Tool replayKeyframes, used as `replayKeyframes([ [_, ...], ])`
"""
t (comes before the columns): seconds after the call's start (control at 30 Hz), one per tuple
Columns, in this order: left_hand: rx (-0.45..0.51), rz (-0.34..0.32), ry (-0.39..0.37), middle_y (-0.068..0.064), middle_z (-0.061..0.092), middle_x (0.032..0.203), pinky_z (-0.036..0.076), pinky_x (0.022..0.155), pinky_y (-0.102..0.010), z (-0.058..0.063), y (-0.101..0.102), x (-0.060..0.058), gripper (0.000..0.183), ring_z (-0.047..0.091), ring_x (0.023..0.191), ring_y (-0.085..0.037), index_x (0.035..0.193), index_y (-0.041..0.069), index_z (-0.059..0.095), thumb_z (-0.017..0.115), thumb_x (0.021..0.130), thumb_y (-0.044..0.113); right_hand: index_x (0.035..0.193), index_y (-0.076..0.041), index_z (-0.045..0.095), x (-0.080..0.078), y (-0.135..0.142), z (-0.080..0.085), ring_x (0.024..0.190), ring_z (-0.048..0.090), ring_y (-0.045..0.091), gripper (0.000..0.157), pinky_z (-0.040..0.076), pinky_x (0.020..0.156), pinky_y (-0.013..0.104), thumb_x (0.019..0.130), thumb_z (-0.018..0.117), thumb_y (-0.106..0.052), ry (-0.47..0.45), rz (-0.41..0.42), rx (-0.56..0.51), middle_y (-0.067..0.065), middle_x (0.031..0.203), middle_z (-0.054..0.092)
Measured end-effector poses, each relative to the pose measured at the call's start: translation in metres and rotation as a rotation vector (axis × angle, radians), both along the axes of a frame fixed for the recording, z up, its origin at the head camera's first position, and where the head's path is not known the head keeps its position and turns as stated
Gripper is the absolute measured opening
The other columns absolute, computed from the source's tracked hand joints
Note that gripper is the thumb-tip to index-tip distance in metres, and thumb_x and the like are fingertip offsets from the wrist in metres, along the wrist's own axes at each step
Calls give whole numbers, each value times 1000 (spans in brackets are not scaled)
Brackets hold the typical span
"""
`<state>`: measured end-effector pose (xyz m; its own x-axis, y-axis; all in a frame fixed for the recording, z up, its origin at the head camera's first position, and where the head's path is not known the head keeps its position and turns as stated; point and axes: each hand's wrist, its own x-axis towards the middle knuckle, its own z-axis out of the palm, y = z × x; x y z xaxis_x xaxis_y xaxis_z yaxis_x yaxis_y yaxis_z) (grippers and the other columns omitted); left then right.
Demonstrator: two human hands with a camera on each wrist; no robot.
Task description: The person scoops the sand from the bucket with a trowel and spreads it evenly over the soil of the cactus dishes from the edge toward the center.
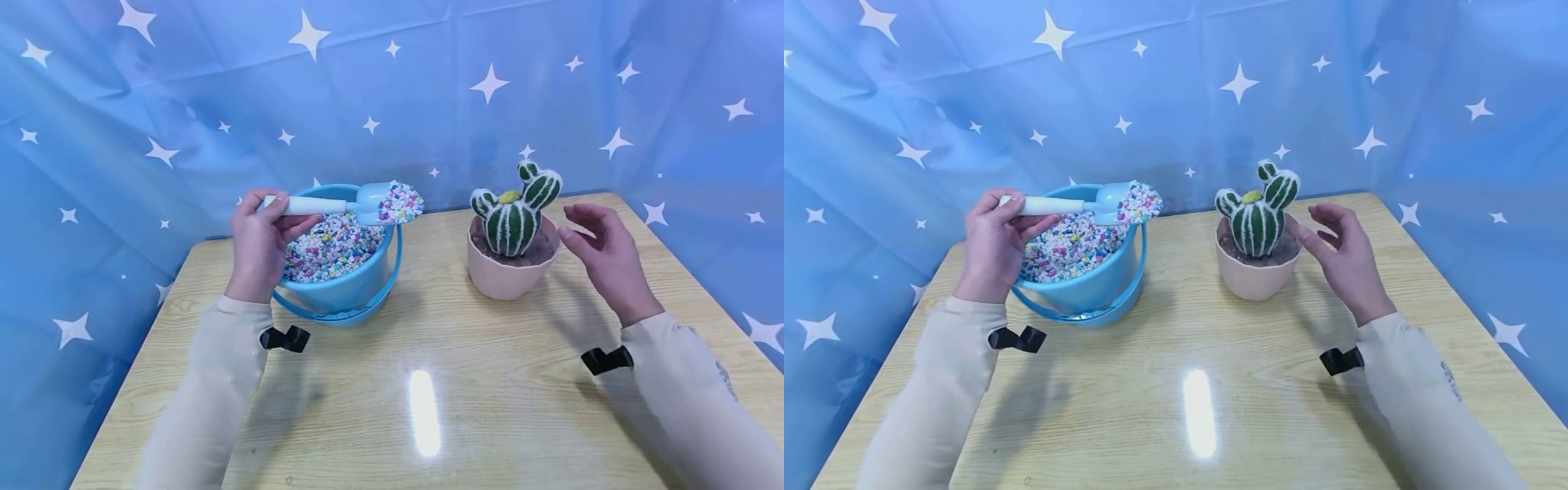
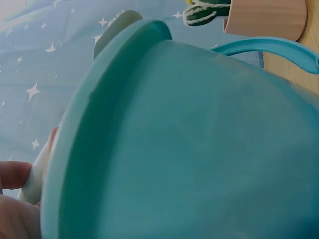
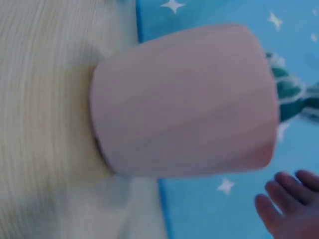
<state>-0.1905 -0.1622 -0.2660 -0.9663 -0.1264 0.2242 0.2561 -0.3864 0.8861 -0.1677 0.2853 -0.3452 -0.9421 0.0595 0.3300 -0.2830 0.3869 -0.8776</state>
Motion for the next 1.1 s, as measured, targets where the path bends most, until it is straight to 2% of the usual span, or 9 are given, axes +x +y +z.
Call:
replayKeyframes([
  [0.17,-13,-13,-17,-26,58,107,58,84,-41,2,10,-2,10,73,80,-28,100,-1,51,51,103,8,158,-9,11,-10,10,-10,147,13,31,74,29,115,24,102,57,-23,-222,185,45,15,161,13],
  [0.23,-19,-20,-24,-27,56,111,58,84,-41,2,13,-2,9,73,81,-28,101,-2,51,51,103,7,158,-12,5,-13,11,-12,147,10,31,79,27,116,26,101,59,-21,-276,240,38,12,163,7],
  [0.33,-36,-34,-36,-29,54,117,58,84,-40,2,18,-3,9,72,81,-28,102,-2,50,50,104,7,159,-16,1,-15,11,-14,147,13,31,85,34,108,17,100,62,-19,-328,287,17,9,162,7],
  [0.4,-53,-48,-50,-29,54,118,58,84,-40,2,22,-4,9,72,82,-29,103,-2,50,49,104,8,159,-16,1,-16,10,-14,146,16,33,87,38,102,12,99,63,-17,-337,297,9,10,162,8],
  [0.6,-77,-76,-83,-29,56,118,59,85,-40,6,32,-8,12,72,85,-33,106,-3,48,51,103,8,158,-12,0,-13,7,-13,146,15,32,90,31,115,30,97,65,-13,-334,287,-4,11,162,7],
  [0.73,-91,-75,-80,-29,57,118,59,83,-40,8,36,-10,11,72,85,-34,106,-4,49,52,103,6,158,-12,-2,-11,1,-11,144,18,35,94,37,111,28,95,68,-15,-351,282,-12,13,162,6],
  [0.83,-89,-89,-86,-30,57,118,59,84,-40,9,40,-11,9,72,86,-35,107,-3,50,52,103,5,157,-13,-8,-10,-3,-10,143,16,41,101,36,112,42,94,70,-18,-378,288,10,13,162,-1],
  [0.93,-102,-99,-91,-29,57,119,59,84,-40,9,44,-11,8,72,86,-34,107,-2,50,50,103,5,156,-16,-13,-10,-3,-10,144,11,45,107,28,112,60,92,72,-18,-389,297,38,11,162,-8],
  [1.1,-118,-114,-111,-30,58,120,59,84,-39,8,49,-13,7,72,85,-32,106,-2,50,48,104,5,156,-18,-14,-9,-1,-11,145,11,42,109,28,112,61,91,74,-16,-393,299,35,8,162,-7],
])
